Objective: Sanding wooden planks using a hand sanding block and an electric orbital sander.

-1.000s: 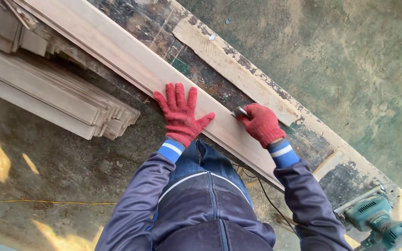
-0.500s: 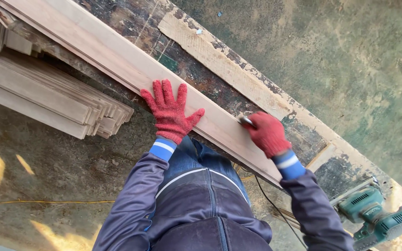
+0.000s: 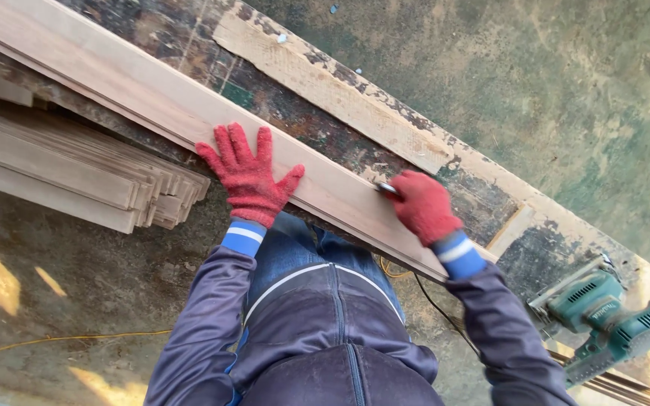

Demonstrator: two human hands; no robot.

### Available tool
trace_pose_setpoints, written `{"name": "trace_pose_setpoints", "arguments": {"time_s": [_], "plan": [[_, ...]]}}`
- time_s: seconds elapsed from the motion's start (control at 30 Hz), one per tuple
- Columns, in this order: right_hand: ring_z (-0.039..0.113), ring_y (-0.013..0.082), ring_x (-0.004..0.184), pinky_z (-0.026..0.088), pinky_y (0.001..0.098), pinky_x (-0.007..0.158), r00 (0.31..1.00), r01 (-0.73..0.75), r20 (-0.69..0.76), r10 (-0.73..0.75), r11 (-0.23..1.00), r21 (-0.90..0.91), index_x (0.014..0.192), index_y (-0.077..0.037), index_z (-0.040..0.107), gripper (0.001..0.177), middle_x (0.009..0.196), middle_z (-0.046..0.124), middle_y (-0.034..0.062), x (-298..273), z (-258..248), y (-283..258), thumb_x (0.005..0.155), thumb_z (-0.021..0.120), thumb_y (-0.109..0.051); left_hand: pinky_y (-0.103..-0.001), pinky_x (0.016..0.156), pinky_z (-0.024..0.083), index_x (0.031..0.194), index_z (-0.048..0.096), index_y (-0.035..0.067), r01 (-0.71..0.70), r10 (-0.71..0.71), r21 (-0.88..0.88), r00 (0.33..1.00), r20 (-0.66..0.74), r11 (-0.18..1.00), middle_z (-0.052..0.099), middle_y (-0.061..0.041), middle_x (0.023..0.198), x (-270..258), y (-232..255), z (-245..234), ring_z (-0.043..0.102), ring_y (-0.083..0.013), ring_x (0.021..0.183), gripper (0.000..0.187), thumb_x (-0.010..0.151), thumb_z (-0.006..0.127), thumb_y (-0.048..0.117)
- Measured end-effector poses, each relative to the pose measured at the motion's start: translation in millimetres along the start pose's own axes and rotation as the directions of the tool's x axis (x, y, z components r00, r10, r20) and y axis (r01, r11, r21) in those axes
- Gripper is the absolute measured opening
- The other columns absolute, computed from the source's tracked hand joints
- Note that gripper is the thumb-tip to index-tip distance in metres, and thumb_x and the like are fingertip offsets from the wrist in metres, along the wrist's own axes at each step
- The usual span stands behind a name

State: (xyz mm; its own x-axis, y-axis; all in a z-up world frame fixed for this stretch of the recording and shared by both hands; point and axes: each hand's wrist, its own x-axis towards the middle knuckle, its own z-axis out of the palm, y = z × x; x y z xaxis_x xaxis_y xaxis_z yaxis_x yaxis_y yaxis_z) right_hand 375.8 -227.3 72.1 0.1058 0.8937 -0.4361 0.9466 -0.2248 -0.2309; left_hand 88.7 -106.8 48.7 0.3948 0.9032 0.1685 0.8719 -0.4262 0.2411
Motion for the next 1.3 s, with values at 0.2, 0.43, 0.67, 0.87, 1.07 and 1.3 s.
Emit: {"name": "trace_pose_setpoints", "arguments": {"time_s": [0.2,0.43,0.67,0.87,1.07,1.3], "plan": [[0.069,0.0310,0.098,0.059,0.0442,0.084,0.976,-0.194,0.113,0.185,0.978,0.079,0.092,-0.027,0.071,0.020,0.090,0.066,0.0042,-51,5,62,0.091,0.068,-0.047,-0.085,0.109,0.012,0.144,0.059,0.005,-0.034,0.035,0.005,0.999,-0.031,0.999,0.040,-0.042,0.146,1,-1,-2,0.027,-0.0630,0.143,0.092,0.076,0.082,0.063],[0.068,0.0237,0.090,0.058,0.0396,0.080,0.999,-0.009,-0.052,0.013,0.998,0.061,0.087,-0.028,0.068,0.017,0.085,0.063,-0.0013,16,40,5,0.090,0.068,-0.045,-0.083,0.111,0.010,0.147,0.058,0.002,-0.041,0.040,0.059,0.999,0.011,0.997,0.039,-0.044,0.150,0,-1,-3,0.025,-0.0625,0.145,0.092,0.083,0.077,0.066],[0.069,0.0249,0.097,0.058,0.0409,0.085,0.989,-0.136,0.054,0.136,0.991,0.005,0.094,-0.028,0.071,0.010,0.090,0.067,0.0003,-93,18,77,0.091,0.064,-0.035,-0.081,0.112,0.008,0.148,0.057,-0.001,-0.015,0.012,0.052,0.999,0.050,0.999,0.037,-0.046,0.151,1,3,-8,0.023,-0.0629,0.146,0.091,0.087,0.075,0.064],[0.070,0.0266,0.105,0.056,0.0407,0.091,0.781,-0.506,-0.143,0.608,0.750,0.426,0.098,-0.026,0.077,0.020,0.105,0.072,0.0002,-186,46,159,0.090,0.082,-0.043,-0.080,0.114,0.004,0.148,0.062,-0.001,-0.127,0.121,0.080,0.990,0.078,0.989,0.047,-0.043,0.149,7,9,-13,0.032,-0.0591,0.147,0.076,0.091,0.078,0.048],[0.071,0.0319,0.101,0.055,0.0478,0.087,0.506,-0.600,0.129,0.853,0.240,0.763,0.114,-0.010,0.075,0.043,0.101,0.075,0.0169,-229,89,116,0.083,0.084,-0.040,-0.070,0.123,0.017,0.123,0.071,0.012,-0.487,0.485,-0.017,0.866,0.126,0.873,0.065,-0.019,0.136,26,8,22,0.051,-0.0369,0.144,0.047,0.089,0.072,0.045],[0.050,0.0529,0.133,0.043,0.0599,0.110,0.539,-0.617,0.007,0.842,0.390,0.683,0.107,-0.004,0.073,0.037,0.148,0.052,0.0315,-185,99,84,0.093,0.078,-0.038,-0.071,0.123,0.018,0.117,0.072,0.011,-0.458,0.459,-0.052,0.888,0.019,0.888,0.069,-0.019,0.129,31,-1,17,0.057,-0.0400,0.137,0.042,0.090,0.076,0.043]]}}
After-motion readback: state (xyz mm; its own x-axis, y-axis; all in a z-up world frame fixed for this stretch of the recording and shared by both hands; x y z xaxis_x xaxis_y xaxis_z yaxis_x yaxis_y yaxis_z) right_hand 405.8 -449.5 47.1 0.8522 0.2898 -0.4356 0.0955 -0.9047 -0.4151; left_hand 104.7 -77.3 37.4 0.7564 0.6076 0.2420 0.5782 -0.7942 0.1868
